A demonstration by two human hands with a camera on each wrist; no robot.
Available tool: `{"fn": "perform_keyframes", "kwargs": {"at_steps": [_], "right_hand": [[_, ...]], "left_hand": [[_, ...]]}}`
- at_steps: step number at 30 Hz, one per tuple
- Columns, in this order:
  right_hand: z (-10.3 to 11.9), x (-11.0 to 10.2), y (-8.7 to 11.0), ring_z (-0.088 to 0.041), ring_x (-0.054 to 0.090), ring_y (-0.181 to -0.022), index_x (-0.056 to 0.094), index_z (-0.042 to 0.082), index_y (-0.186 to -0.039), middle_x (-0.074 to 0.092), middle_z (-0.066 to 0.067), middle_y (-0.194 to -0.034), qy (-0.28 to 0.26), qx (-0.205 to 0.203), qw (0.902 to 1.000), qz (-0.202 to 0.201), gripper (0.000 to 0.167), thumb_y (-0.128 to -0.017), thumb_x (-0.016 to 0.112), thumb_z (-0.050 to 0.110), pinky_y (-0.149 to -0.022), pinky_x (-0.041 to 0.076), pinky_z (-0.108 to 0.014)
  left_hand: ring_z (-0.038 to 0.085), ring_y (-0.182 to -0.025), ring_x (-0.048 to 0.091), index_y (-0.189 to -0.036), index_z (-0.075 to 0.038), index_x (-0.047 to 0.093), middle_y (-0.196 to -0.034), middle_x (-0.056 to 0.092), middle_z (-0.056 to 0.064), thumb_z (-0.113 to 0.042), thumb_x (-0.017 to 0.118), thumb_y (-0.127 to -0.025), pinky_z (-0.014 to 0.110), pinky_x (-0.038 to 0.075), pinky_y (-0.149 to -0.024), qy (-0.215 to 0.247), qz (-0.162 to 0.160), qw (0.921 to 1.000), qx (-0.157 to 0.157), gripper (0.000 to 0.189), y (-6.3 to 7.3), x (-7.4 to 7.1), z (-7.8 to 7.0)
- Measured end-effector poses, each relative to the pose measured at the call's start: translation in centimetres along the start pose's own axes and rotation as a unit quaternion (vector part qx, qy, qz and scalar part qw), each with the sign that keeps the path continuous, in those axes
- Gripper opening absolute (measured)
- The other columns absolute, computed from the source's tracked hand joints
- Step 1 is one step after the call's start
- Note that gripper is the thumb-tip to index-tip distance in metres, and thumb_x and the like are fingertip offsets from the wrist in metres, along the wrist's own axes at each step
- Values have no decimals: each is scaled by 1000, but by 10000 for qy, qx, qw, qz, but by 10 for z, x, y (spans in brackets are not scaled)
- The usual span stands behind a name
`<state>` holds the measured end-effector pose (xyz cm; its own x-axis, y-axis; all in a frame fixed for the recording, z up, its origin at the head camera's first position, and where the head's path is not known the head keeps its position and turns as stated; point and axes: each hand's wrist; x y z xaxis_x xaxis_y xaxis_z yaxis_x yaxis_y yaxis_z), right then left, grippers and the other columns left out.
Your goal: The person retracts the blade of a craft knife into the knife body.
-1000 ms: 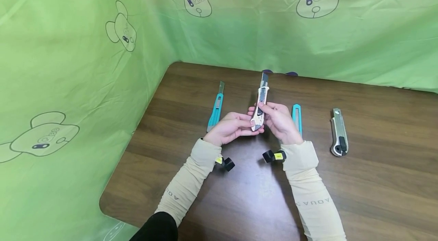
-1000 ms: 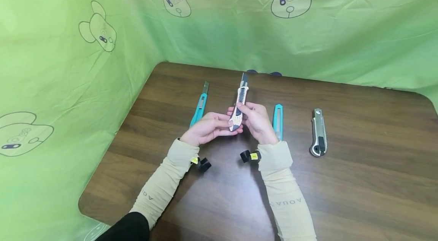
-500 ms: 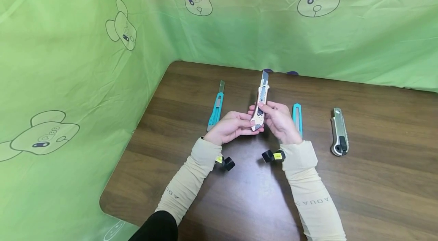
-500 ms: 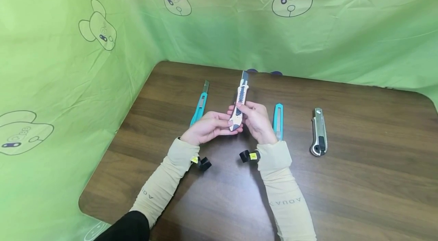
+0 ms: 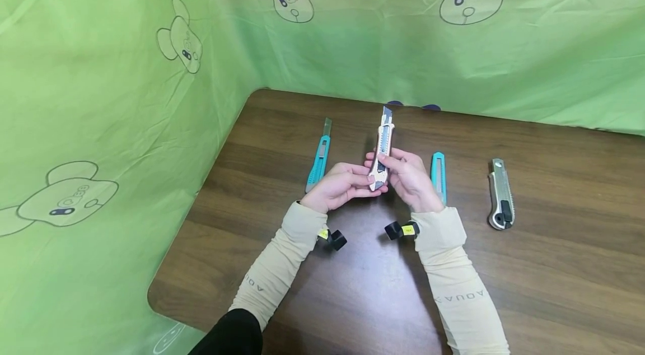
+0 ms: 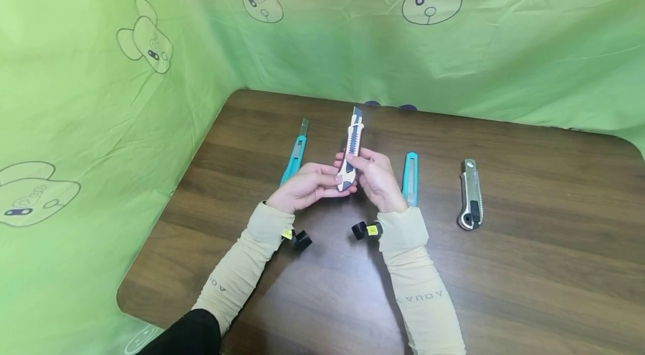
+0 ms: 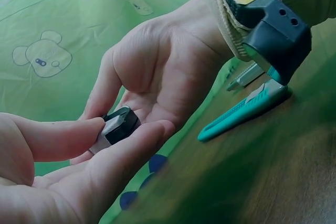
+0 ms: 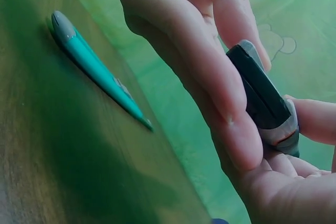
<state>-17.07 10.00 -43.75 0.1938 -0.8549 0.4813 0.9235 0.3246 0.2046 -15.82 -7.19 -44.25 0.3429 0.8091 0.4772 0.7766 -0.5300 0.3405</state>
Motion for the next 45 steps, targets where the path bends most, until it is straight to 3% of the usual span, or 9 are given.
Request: {"fn": "perform_keyframes", "kwargs": {"at_steps": [6, 14, 19, 23, 28, 42, 45], "right_hand": [[-1, 0, -1, -12, 71, -88, 52, 0, -116, 74, -3, -94, 36, -56, 10000, 40, 18, -97, 52, 1, -85, 58, -20], [-2, 1, -1, -12, 71, -91, 48, -1, -122, 73, -1, -98, 236, 10, 9996, 120, 24, -98, 49, 0, -86, 57, -18], [-3, 1, -1, -11, 70, -92, 43, -6, -130, 73, 0, -100, 361, -53, 9992, 176, 33, -98, 48, -1, -87, 56, -18], [-4, -1, -2, -11, 70, -93, 30, -16, -140, 73, 0, -100, 410, -103, 9987, 273, 49, -97, 49, -1, -88, 56, -18], [-5, -3, -3, -11, 70, -93, 23, -19, -142, 73, 1, -99, 507, -118, 9982, 305, 56, -97, 50, -1, -89, 55, -18], [-8, -3, -3, -9, 70, -95, 40, -8, -136, 72, 3, -105, 662, -172, 9969, 377, 42, -96, 51, -2, -85, 56, -18], [-8, -4, -2, -9, 69, -95, 39, -10, -136, 72, 4, -106, 717, -198, 9963, 427, 43, -96, 52, -2, -85, 56, -18]], "left_hand": [[20, -87, 69, -128, 21, 47, -108, 63, 25, 13, 46, -94, 46, 46, -104, -18, -33, 10000, -26, 36, -1, 0, 0], [20, -86, 69, -130, 21, 45, -133, 46, 42, 13, 43, -94, 47, 44, -106, 24, -66, 10000, -56, 37, -2, -1, 0], [20, -86, 69, -130, 22, 43, -134, 43, 43, 13, 42, -95, 48, 43, -106, 49, -16, 10000, -70, 37, -2, -1, -1], [21, -85, 69, -131, 22, 43, -134, 43, 44, 13, 42, -95, 48, 44, -105, 72, 4, 10000, -61, 37, -1, -1, -1], [22, -84, 69, -131, 21, 43, -133, 43, 45, 13, 42, -95, 46, 48, -103, 117, -45, 9999, -49, 36, -1, -1, -1], [22, -85, 69, -131, 20, 45, -132, 46, 42, 12, 43, -95, 47, 49, -102, 61, -146, 9999, -34, 37, -1, -2, -2], [22, -84, 68, -131, 20, 44, -132, 47, 42, 12, 43, -95, 47, 49, -102, 56, -147, 9999, -42, 37, -1, -2, -2]]}}
Point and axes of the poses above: each hand's wrist, its own y-axis away from the middle knuckle, its own x-axis out of the palm, z = x × y
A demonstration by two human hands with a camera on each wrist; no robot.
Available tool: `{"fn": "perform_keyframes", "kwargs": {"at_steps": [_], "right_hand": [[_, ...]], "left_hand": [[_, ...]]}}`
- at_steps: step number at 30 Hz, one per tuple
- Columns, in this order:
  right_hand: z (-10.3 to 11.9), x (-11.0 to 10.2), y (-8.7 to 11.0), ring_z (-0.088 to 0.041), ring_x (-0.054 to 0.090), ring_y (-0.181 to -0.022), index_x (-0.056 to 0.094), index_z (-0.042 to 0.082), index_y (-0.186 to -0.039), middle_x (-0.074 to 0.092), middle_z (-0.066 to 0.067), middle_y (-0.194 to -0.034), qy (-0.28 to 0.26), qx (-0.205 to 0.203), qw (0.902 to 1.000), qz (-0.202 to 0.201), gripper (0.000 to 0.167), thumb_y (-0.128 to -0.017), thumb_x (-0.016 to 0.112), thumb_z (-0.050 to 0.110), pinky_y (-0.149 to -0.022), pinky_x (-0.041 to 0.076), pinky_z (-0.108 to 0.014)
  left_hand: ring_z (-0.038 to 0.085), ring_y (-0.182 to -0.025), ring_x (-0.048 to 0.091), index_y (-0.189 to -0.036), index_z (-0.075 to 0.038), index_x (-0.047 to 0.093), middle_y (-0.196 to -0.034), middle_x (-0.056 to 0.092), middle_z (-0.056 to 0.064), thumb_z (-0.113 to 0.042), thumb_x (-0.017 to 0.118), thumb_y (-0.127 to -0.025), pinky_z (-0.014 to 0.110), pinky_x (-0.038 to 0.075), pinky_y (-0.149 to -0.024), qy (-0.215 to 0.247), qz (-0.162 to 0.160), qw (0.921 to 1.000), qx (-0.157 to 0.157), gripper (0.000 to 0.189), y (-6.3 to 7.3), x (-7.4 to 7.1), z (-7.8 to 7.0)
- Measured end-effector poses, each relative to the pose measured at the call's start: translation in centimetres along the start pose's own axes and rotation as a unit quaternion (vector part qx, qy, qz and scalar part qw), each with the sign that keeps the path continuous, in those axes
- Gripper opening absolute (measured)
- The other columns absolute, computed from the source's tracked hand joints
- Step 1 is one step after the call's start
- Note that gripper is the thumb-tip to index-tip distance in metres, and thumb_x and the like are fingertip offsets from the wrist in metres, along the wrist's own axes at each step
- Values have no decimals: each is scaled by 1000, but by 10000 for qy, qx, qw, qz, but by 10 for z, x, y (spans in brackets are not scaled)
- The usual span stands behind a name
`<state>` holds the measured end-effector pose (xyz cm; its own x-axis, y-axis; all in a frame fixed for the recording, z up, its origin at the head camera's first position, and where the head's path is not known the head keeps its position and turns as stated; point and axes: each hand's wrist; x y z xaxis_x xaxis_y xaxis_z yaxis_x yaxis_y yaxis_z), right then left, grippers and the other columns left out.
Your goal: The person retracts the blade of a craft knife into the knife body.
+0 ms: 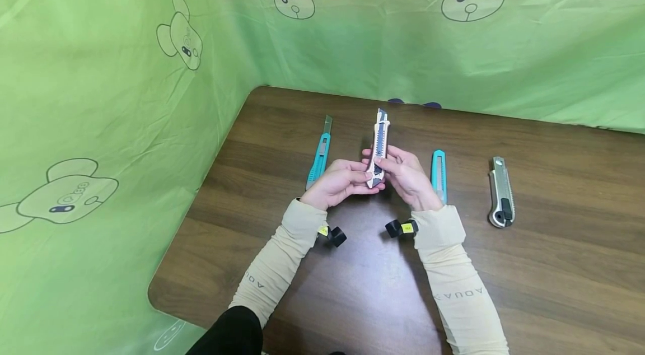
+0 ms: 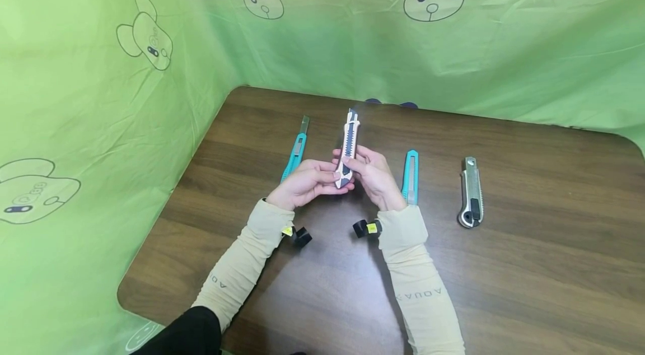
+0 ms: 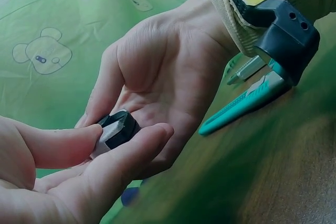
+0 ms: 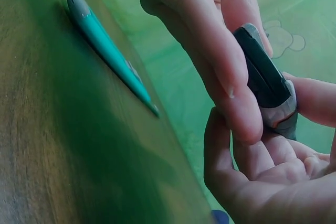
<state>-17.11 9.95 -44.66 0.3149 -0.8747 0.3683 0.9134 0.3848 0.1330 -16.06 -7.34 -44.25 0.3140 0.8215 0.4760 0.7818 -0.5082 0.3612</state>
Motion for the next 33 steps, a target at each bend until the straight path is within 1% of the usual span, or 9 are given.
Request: {"fn": "perform_keyframes", "kwargs": {"at_steps": [4, 6, 12, 18, 22, 27, 30, 33], "right_hand": [[1, -1, 0, -7, 69, -95, 30, -16, -141, 71, 6, -108, 160, -16, 9998, 97, 52, -95, 51, -3, -84, 56, -18], [2, 0, 0, -7, 68, -95, 27, -16, -142, 70, 7, -109, 222, -1, 9997, 112, 54, -95, 51, -3, -83, 56, -18], [2, 0, 1, -8, 69, -94, 28, -15, -143, 70, 7, -112, 237, 68, 9996, 127, 55, -95, 52, -2, -82, 56, -18], [2, -2, 1, -7, 68, -94, 30, -13, -143, 69, 7, -115, 406, 75, 9990, 168, 55, -95, 54, 0, -80, 56, -18], [3, -3, 1, -6, 67, -95, 29, -13, -143, 68, 6, -116, 533, 63, 9984, 186, 56, -95, 54, 0, -83, 56, -18], [2, -6, 1, -6, 66, -96, 31, -11, -144, 65, -2, -125, 778, 29, 9968, 174, 56, -94, 55, -2, -83, 56, -17], [1, -6, 1, -8, 65, -102, 32, -9, -144, 58, -14, -136, 1073, -30, 9941, 176, 58, -91, 56, -4, -87, 52, -15], [0, -5, 3, -12, 62, -110, 36, -6, -144, 48, -23, -143, 1415, -45, 9897, 194, 58, -90, 57, -4, -93, 46, -15]], "left_hand": [[22, -84, 68, -131, 20, 44, -133, 46, 42, 13, 42, -95, 46, 49, -101, -39, -28, 10000, 10, 37, -1, 0, 0], [22, -84, 68, -131, 20, 44, -133, 46, 42, 13, 42, -95, 46, 49, -101, -56, -47, 10000, 25, 37, -1, 0, 0], [22, -84, 69, -132, 19, 44, -133, 47, 41, 13, 42, -95, 46, 50, -100, -63, -53, 10000, 26, 37, 0, 0, -1], [22, -85, 69, -132, 18, 45, -133, 47, 41, 13, 43, -95, 45, 50, -100, -81, -13, 10000, 42, 37, 1, 0, 0], [22, -85, 69, -132, 18, 45, -133, 47, 40, 12, 44, -95, 45, 51, -99, -130, 9, 9999, 62, 37, 0, 1, 0], [21, -85, 69, -131, 16, 47, -132, 49, 38, 12, 44, -95, 45, 51, -98, -215, -29, 9997, 91, 37, -1, 0, 1], [21, -86, 69, -131, 16, 48, -133, 50, 37, 12, 45, -95, 45, 51, -98, -275, -82, 9995, 105, 37, -1, -1, 2], [21, -86, 69, -130, 16, 49, -133, 51, 36, 12, 45, -94, 45, 51, -99, -297, -145, 9994, 88, 37, -1, -1, 4]]}}
Point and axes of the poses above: each hand's wrist, its own y-axis away from the middle knuckle, its own x-axis out of the palm, z = x × y
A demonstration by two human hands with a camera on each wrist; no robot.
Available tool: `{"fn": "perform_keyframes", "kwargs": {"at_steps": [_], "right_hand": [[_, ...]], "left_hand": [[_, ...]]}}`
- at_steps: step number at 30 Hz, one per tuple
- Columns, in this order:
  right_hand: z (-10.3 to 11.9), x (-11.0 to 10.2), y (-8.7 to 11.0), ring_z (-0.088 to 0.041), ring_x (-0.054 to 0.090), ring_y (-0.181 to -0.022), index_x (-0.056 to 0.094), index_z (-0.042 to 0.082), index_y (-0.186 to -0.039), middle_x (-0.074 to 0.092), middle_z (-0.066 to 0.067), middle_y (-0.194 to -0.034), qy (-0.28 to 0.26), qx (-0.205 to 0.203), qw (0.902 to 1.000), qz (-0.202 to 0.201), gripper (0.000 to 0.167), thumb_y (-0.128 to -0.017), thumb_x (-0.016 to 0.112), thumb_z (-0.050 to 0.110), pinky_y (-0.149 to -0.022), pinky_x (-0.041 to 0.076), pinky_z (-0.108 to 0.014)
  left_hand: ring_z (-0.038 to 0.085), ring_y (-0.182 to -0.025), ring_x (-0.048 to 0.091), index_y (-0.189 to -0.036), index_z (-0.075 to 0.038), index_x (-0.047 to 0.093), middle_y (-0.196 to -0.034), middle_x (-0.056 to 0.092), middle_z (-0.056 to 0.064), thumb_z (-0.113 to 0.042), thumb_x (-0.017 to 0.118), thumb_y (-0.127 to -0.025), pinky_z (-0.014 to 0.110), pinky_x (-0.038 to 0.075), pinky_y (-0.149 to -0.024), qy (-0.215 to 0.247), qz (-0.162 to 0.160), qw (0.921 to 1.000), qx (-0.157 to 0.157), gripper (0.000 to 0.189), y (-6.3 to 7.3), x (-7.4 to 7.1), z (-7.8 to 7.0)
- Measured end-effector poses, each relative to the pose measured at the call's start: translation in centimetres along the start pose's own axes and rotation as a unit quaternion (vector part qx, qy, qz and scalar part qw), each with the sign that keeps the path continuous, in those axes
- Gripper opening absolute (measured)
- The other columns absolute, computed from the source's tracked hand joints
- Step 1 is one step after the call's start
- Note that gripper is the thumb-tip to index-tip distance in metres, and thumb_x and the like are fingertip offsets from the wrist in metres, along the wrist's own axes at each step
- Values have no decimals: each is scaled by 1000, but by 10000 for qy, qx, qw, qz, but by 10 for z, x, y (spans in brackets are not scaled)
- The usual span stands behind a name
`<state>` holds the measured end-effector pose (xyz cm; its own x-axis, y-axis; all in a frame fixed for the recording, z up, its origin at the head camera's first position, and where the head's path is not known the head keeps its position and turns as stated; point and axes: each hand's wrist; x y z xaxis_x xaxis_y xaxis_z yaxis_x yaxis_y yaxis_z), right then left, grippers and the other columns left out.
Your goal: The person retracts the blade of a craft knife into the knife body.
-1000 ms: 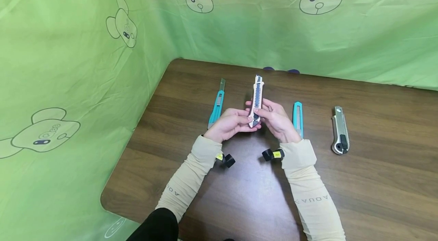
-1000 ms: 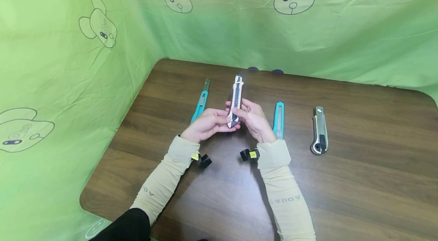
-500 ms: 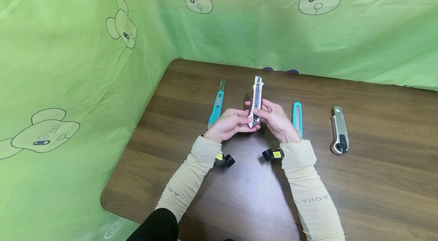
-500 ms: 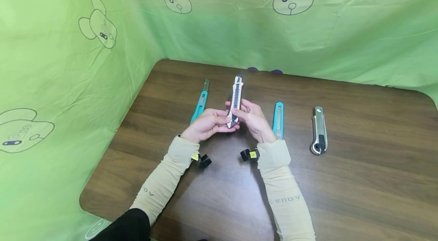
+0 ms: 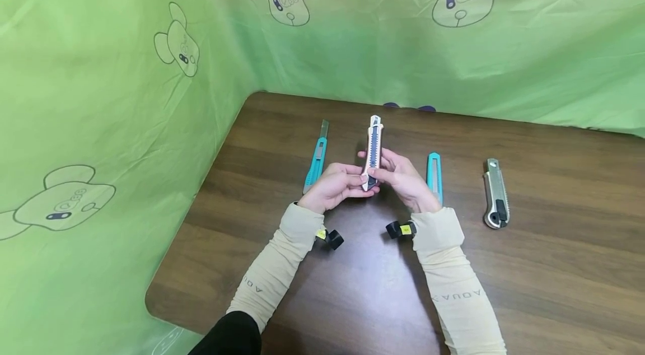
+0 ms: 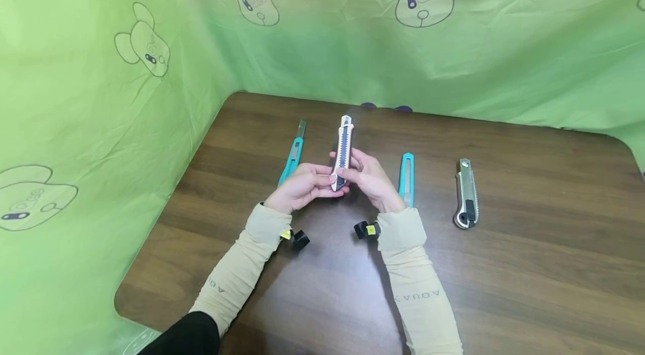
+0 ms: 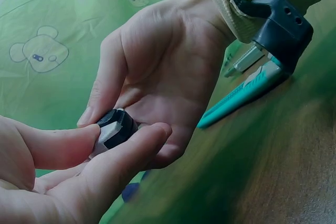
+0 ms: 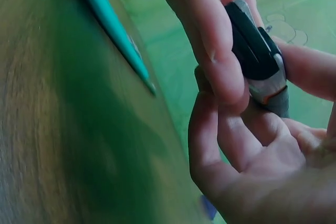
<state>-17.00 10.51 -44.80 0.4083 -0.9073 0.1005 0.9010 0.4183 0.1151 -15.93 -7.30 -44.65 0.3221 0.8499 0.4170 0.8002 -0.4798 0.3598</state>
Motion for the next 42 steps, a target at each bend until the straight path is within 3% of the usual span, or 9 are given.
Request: {"fn": "perform_keyframes", "kwargs": {"at_steps": [5, 10, 13, 16, 22, 25, 32, 37, 42], "right_hand": [[-1, -3, 2, -11, 61, -115, 40, -4, -142, 45, -26, -144, 73, 86, 9999, 75, 57, -89, 60, -2, -95, 45, -14], [-3, -6, 3, -4, 67, -94, 39, -12, -139, 56, -24, -134, -30, 419, 9991, 60, 54, -91, 60, -1, -81, 55, -15], [-2, -7, 4, -3, 68, -84, 39, -16, -136, 69, -17, -112, 150, 643, 9978, -36, 52, -91, 60, 0, -76, 58, -17], [-2, -7, 6, -5, 67, -79, 43, -18, -131, 69, -5, -96, 409, 787, 9960, -145, 49, -90, 61, 1, -76, 59, -18], [-8, -4, 8, -5, 67, -76, 48, -19, -126, 69, -10, -93, 661, 834, 9940, -235, 43, -90, 61, 0, -74, 59, -18], [-10, -1, 8, -5, 66, -75, 50, -19, -124, 69, -13, -93, 769, 784, 9933, -356, 41, -90, 62, 1, -72, 58, -16], [-13, 6, 8, -6, 65, -75, 56, -16, -118, 69, -22, -101, 1286, 675, 9874, -628, 37, -89, 64, 4, -69, 56, -16], [-13, 8, 9, -6, 62, -71, 62, -10, -113, 71, -20, -97, 2177, 677, 9701, -830, 34, -88, 68, 12, -66, 52, -17], [-13, 9, 10, -8, 62, -71, 65, -7, -107, 73, -17, -94, 2666, 699, 9556, -1045, 31, -86, 70, 16, -65, 50, -19]], "left_hand": [[21, -85, 70, -129, 16, 50, -130, 52, 37, 12, 46, -94, 43, 53, -97, -67, 11, 10000, -16, 35, 0, 0, 1], [20, -83, 70, -128, 15, 51, -128, 54, 37, 9, 47, -95, 41, 55, -94, -195, 3, 9998, -104, 34, -1, 0, 3], [20, -84, 70, -128, 14, 52, -126, 56, 36, 7, 48, -96, 40, 56, -93, -458, -10, 9989, -107, 33, -2, 1, 7], [20, -85, 69, -126, 14, 53, -123, 59, 35, 5, 49, -97, 39, 57, -92, -812, -66, 9966, -89, 32, -3, 3, 11], [15, -76, 68, -119, 12, 57, -107, 68, 29, 0, 55, -94, 33, 63, -80, -1675, -335, 9853, -72, 28, -1, 7, 18], [10, -64, 64, -112, 8, 62, -86, 71, 18, -4, 64, -90, 25, 62, -65, -2410, -532, 9690, 131, 25, 1, 10, 19], [7, -48, 53, -87, -4, 68, -55, 57, -5, -17, 74, -83, 16, 40, -44, -3959, -1117, 9099, 539, 15, 7, 16, 21], [6, -47, 53, -81, -9, 67, -51, 55, -6, -22, 75, -82, 18, 40, -43, -4456, -1264, 8842, 602, 15, 9, 17, 23], [6, -47, 55, -83, -10, 67, -51, 57, -6, -23, 74, -83, 19, 44, -44, -4840, -1144, 8645, 731, 14, 8, 16, 24]]}}
Point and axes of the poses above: each hand's wrist, its own y-axis away from the middle knuckle, its own x-axis out of the palm, z = x × y
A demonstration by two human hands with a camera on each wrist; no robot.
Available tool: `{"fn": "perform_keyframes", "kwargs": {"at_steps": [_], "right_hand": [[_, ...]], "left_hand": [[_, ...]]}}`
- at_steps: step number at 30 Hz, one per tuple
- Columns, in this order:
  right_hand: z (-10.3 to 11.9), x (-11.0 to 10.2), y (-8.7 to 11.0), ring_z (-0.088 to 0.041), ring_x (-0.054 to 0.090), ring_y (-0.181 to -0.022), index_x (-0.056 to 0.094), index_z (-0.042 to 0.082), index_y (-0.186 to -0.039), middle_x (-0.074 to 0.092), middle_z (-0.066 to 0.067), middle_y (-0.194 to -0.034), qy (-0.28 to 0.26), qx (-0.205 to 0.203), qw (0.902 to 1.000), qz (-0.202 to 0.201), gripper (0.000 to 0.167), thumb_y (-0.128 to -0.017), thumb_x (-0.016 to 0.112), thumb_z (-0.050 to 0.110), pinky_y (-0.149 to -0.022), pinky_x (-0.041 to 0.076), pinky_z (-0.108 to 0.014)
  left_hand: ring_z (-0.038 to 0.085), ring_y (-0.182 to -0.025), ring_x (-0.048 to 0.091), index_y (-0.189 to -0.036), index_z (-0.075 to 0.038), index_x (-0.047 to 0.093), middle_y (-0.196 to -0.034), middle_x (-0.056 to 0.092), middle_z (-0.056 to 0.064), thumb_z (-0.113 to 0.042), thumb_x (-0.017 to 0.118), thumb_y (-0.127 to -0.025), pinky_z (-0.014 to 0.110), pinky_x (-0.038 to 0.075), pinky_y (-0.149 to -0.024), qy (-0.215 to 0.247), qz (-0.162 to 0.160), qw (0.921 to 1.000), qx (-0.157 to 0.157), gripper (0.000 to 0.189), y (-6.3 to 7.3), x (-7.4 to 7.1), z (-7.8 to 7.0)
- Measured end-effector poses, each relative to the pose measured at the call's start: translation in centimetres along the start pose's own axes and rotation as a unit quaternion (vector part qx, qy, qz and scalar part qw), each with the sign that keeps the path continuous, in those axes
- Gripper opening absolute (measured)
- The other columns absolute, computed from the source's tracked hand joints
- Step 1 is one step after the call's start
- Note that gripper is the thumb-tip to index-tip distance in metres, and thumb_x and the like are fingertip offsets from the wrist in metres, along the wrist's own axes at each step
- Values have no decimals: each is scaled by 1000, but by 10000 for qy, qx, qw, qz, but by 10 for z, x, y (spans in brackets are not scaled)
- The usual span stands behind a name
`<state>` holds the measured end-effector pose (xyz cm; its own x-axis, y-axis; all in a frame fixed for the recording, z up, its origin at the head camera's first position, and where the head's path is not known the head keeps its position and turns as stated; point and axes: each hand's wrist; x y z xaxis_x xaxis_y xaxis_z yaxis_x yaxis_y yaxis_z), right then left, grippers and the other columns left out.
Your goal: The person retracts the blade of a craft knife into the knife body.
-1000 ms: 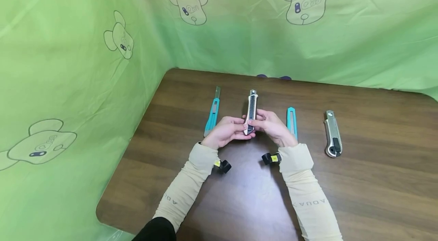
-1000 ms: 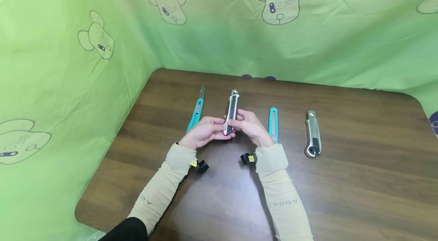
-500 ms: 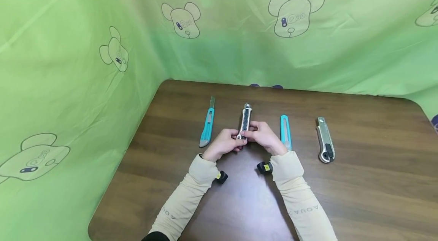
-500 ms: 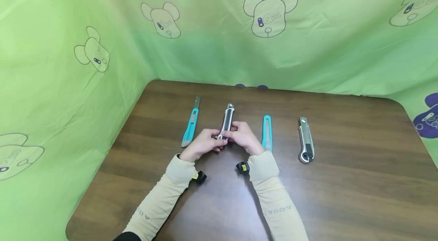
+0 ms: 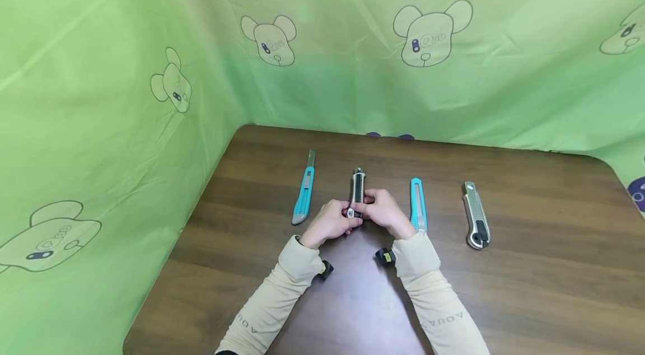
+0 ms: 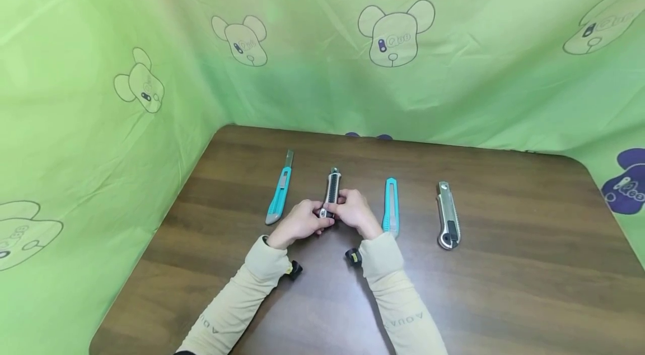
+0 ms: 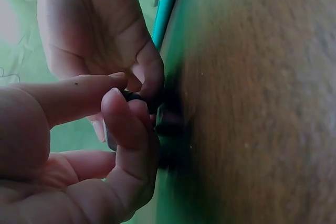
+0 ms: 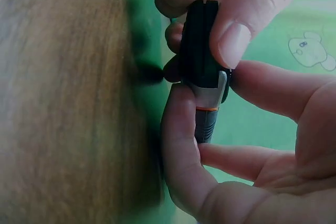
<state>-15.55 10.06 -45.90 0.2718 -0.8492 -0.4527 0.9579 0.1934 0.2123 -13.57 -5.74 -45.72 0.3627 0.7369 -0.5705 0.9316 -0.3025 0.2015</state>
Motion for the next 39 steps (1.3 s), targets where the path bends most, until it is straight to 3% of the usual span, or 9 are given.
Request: {"fn": "perform_keyframes", "kwargs": {"at_steps": [3, 11, 21, 25, 28, 31, 33, 36, 39], "right_hand": [[1, 1, 1, -11, 62, -72, 66, -4, -103, 73, -15, -91, 251, -11, 9996, -121, 29, -84, 71, 18, -64, 50, -20], [4, 3, 3, -22, 66, -83, 67, -2, -101, 74, -15, -94, 1036, -164, 9933, -488, 30, -84, 72, 22, -67, 54, -29], [6, 2, 1, -25, 66, -85, 67, -1, -100, 73, -16, -95, 1238, -200, 9898, -682, 28, -84, 73, 21, -71, 55, -34], [6, 0, 1, -28, 65, -89, 65, -4, -105, 72, -18, -98, 1327, -256, 9872, -843, 34, -86, 70, 23, -78, 55, -41], [7, -2, 1, -35, 61, -99, 61, -8, -115, 68, -22, -104, 1353, -295, 9846, -1070, 44, -87, 68, 25, -89, 51, -48], [10, -3, 3, -38, 55, -107, 57, -10, -123, 62, -26, -111, 1325, -352, 9818, -1316, 52, -88, 67, 26, -96, 46, -51], [11, -1, 4, -36, 56, -104, 57, -10, -123, 60, -25, -111, 1227, -444, 9809, -1442, 51, -89, 67, 26, -93, 48, -49], [14, 7, 6, -31, 60, -95, 60, -7, -120, 60, -20, -105, 955, -795, 9775, -1707, 42, -89, 67, 21, -87, 52, -44], [19, 20, 8, -27, 65, -91, 63, -4, -117, 64, -17, -103, 462, -1158, 9775, -1702, 35, -89, 68, 15, -84, 56, -37]], "left_hand": [[7, -47, 56, -82, -10, 67, -52, 59, -4, -22, 74, -84, 18, 45, -45, -267, -44, 9994, 233, 13, -1, 0, 1], [18, -79, 49, -91, -9, 69, -70, 61, 3, -22, 73, -83, 24, 41, -64, -1053, -426, 9910, 714, 16, -1, 2, 3], [19, -83, 47, -103, -5, 68, -85, 58, 8, -26, 76, -81, 29, 44, -67, -1053, -512, 9920, 461, 32, -3, 1, 0], [28, -103, 55, -125, 5, 57, -114, 58, 21, -35, 74, -83, 38, 53, -88, -1088, -424, 9929, 221, 60, 3, -24, -7], [36, -118, 52, -137, 7, 46, -130, 51, 28, -37, 73, -84, 49, 48, -102, -1069, -927, 9899, 65, 74, 8, -53, -6], [40, -109, 56, -138, 5, 46, -128, 50, 27, -36, 72, -85, 51, 52, -96, -1107, -1600, 9804, -294, 72, 11, -76, 4], [41, -100, 58, -137, 5, 47, -123, 50, 27, -35, 71, -86, 52, 54, -88, -1247, -1774, 9746, -558, 69, 12, -87, 14], [44, -102, 59, -134, 6, 49, -124, 52, 28, -36, 70, -88, 52, 54, -88, -1427, -1615, 9723, -906, 65, 18, -96, 26], [41, -108, 59, -124, 8, 56, -121, 59, 26, -36, 70, -87, 51, 53, -90, -1553, -1318, 9742, -968, 59, 25, -101, 37]]}}
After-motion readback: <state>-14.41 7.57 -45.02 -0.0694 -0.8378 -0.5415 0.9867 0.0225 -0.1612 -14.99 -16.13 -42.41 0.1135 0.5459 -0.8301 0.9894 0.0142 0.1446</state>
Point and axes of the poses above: each hand's wrist, its own y-axis away from the middle knuckle, its own x-axis out of the palm, z = x × y
